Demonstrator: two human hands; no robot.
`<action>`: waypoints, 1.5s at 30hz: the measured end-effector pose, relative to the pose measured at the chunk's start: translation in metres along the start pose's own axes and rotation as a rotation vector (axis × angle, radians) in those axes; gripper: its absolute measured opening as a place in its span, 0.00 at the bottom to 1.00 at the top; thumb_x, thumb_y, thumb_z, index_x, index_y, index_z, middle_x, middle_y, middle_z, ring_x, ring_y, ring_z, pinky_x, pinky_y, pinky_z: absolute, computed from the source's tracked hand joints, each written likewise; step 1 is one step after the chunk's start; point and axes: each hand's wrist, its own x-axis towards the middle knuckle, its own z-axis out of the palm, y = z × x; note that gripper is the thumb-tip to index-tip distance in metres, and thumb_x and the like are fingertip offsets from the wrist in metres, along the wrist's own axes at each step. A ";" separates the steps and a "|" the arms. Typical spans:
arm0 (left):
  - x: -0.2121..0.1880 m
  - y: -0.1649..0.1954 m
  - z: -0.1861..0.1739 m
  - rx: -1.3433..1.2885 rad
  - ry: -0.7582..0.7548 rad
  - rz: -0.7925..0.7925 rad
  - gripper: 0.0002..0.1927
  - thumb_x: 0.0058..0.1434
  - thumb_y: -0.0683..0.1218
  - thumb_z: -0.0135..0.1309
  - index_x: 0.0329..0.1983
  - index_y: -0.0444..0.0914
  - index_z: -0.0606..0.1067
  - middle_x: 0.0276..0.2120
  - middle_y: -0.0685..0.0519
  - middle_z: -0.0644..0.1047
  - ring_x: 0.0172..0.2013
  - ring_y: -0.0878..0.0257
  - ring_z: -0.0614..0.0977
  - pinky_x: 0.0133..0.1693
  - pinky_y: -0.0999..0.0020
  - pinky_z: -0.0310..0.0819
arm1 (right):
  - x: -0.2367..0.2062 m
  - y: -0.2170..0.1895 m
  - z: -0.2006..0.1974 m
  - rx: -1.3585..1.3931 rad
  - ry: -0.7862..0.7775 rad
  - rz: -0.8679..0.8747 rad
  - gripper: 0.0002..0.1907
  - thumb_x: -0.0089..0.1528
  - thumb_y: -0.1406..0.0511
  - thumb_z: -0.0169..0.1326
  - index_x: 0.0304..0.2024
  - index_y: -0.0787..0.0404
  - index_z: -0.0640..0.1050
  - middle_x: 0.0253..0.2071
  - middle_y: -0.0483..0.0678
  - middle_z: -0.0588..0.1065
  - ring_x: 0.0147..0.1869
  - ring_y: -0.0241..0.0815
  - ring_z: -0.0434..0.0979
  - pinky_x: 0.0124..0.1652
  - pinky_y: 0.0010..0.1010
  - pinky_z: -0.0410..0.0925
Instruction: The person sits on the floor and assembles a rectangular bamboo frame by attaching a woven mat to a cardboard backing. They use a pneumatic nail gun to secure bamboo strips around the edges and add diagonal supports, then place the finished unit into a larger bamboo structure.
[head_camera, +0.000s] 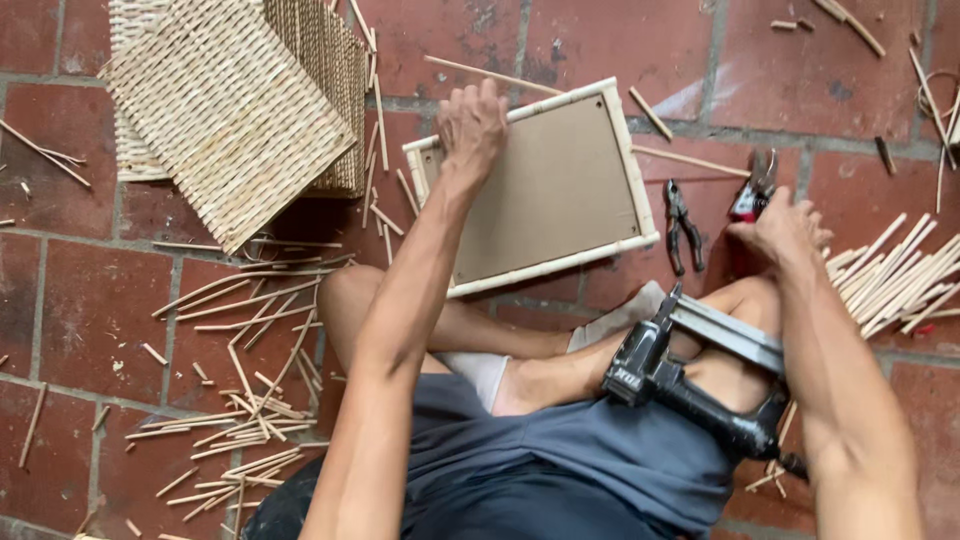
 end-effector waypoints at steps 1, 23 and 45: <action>0.015 -0.002 0.004 0.047 -0.088 -0.065 0.14 0.65 0.49 0.56 0.49 0.36 0.78 0.42 0.43 0.80 0.44 0.44 0.81 0.44 0.46 0.74 | 0.000 0.006 0.004 -0.022 0.015 -0.054 0.45 0.53 0.48 0.68 0.63 0.66 0.68 0.62 0.76 0.64 0.68 0.78 0.60 0.58 0.74 0.53; 0.092 -0.051 0.054 0.099 -0.395 0.128 0.09 0.76 0.40 0.45 0.43 0.35 0.76 0.33 0.48 0.75 0.34 0.57 0.79 0.34 0.61 0.77 | 0.075 -0.071 0.025 0.046 0.482 -0.544 0.17 0.65 0.60 0.60 0.48 0.68 0.79 0.32 0.59 0.76 0.31 0.57 0.79 0.29 0.48 0.70; -0.003 -0.019 0.020 -0.225 0.077 0.156 0.05 0.61 0.52 0.60 0.35 0.47 0.80 0.32 0.56 0.73 0.40 0.57 0.75 0.43 0.55 0.66 | 0.056 -0.230 0.031 1.251 0.124 -0.475 0.14 0.73 0.62 0.59 0.50 0.68 0.82 0.39 0.43 0.79 0.40 0.30 0.75 0.40 0.22 0.69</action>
